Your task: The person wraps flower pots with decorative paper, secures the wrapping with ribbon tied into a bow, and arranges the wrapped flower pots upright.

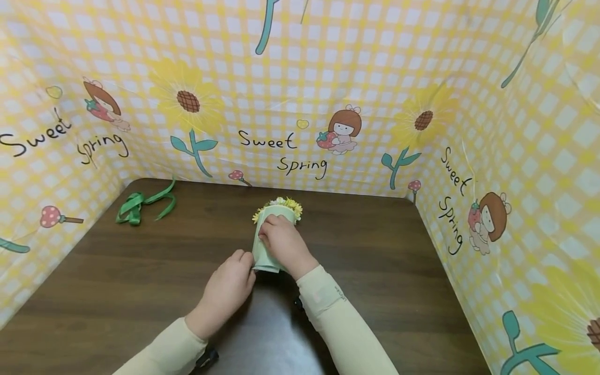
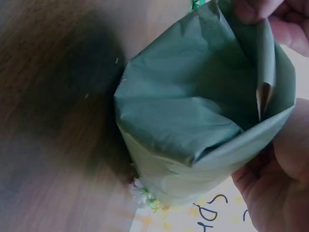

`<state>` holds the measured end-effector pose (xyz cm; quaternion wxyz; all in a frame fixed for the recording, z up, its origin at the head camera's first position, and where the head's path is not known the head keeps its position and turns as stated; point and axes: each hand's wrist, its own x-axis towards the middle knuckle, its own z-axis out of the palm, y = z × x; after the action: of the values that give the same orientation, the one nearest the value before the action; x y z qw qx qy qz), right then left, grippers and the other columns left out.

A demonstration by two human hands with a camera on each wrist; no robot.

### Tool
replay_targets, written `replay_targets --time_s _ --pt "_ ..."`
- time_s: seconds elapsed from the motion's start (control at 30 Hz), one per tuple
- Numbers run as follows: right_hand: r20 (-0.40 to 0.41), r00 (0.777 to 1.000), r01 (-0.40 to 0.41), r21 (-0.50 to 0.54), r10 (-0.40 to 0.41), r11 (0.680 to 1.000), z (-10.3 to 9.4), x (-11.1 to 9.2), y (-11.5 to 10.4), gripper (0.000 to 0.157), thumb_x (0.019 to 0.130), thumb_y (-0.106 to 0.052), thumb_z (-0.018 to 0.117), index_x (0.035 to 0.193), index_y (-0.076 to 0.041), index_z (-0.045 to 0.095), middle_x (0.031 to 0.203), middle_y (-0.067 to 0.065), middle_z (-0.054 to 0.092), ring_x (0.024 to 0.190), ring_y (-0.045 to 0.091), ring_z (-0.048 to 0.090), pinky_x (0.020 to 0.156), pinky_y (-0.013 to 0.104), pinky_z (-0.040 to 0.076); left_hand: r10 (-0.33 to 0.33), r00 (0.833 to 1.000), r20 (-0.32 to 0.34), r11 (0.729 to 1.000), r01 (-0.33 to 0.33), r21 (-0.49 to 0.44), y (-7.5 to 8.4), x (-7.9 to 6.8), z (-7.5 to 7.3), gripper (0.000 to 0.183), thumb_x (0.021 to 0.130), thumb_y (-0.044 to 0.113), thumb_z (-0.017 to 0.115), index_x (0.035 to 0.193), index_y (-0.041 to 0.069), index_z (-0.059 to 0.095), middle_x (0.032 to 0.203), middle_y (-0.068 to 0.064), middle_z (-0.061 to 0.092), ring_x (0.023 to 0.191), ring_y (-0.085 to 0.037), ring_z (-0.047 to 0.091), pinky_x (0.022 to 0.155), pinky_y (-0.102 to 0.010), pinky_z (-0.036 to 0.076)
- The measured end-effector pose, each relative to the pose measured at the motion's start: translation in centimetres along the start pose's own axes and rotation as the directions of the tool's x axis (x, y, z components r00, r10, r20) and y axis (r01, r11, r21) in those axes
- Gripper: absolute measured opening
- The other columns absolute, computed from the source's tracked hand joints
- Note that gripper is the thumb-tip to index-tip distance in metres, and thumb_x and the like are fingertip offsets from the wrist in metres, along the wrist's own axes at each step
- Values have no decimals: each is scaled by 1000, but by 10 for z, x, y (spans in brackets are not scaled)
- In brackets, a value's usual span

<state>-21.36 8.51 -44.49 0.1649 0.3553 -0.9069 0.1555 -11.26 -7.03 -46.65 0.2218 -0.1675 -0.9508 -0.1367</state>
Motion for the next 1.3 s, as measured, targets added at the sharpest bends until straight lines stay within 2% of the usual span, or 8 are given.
replay_targets --time_s 0.1,0.2,0.33,0.5,0.87,1.03,1.23,1.3 --pt "-7 1000 -4 7 4 1000 1 0 2 7 99 -19 70 98 -13 74 102 0 64 91 21 57 87 34 49 26 994 -103 999 -21 47 4 -5 6 22 76 0 78 87 2 58 78 -9 50 67 -28 58 48 -37 52" --pt "1 1000 -18 32 18 999 1 -1 3 7 99 -18 70 98 -13 74 103 0 64 95 21 58 90 34 50 -1 993 -121 998 8 55 5 -7 8 25 77 2 78 88 0 56 78 -10 50 66 -28 57 48 -36 51" --pt "13 999 -30 63 29 998 -2 -2 3 6 98 -16 71 98 -11 74 104 1 64 98 21 59 92 34 50 -134 991 24 991 135 -19 2 -5 6 28 83 10 76 89 1 50 73 -9 52 59 -27 59 45 -36 48" --pt "31 999 -35 40 34 999 -5 0 3 4 98 -15 71 99 -12 74 105 1 64 98 21 59 93 34 50 -233 944 234 958 264 -109 -4 0 -2 26 91 17 71 81 6 50 61 -9 56 51 -26 60 44 -40 45" --pt "10 999 -42 35 42 999 -8 -4 6 3 96 -14 73 94 -12 74 101 1 63 94 21 58 89 34 50 -190 943 272 981 190 28 -8 3 -3 40 87 13 61 50 17 47 49 -1 49 44 -16 48 36 -37 35" --pt "6 999 -46 53 46 998 -9 -6 7 5 97 -14 72 94 -11 74 101 2 64 95 22 59 89 35 51 -158 957 242 987 143 79 -7 3 -2 32 87 16 66 59 13 52 52 -5 53 45 -22 55 37 -39 39" --pt "23 999 -33 27 32 999 -6 -4 5 4 96 -15 73 97 -12 75 102 0 64 94 21 59 89 34 50 -147 950 277 983 109 148 -1 0 -5 36 87 13 67 54 15 53 52 -3 53 45 -19 54 37 -39 41" --pt "32 999 -28 17 27 999 -6 -3 3 4 96 -14 73 98 -12 76 102 0 64 94 20 59 89 33 50 -128 966 225 979 88 182 2 -2 -4 34 88 21 72 61 11 54 56 -4 53 48 -21 55 38 -38 42"
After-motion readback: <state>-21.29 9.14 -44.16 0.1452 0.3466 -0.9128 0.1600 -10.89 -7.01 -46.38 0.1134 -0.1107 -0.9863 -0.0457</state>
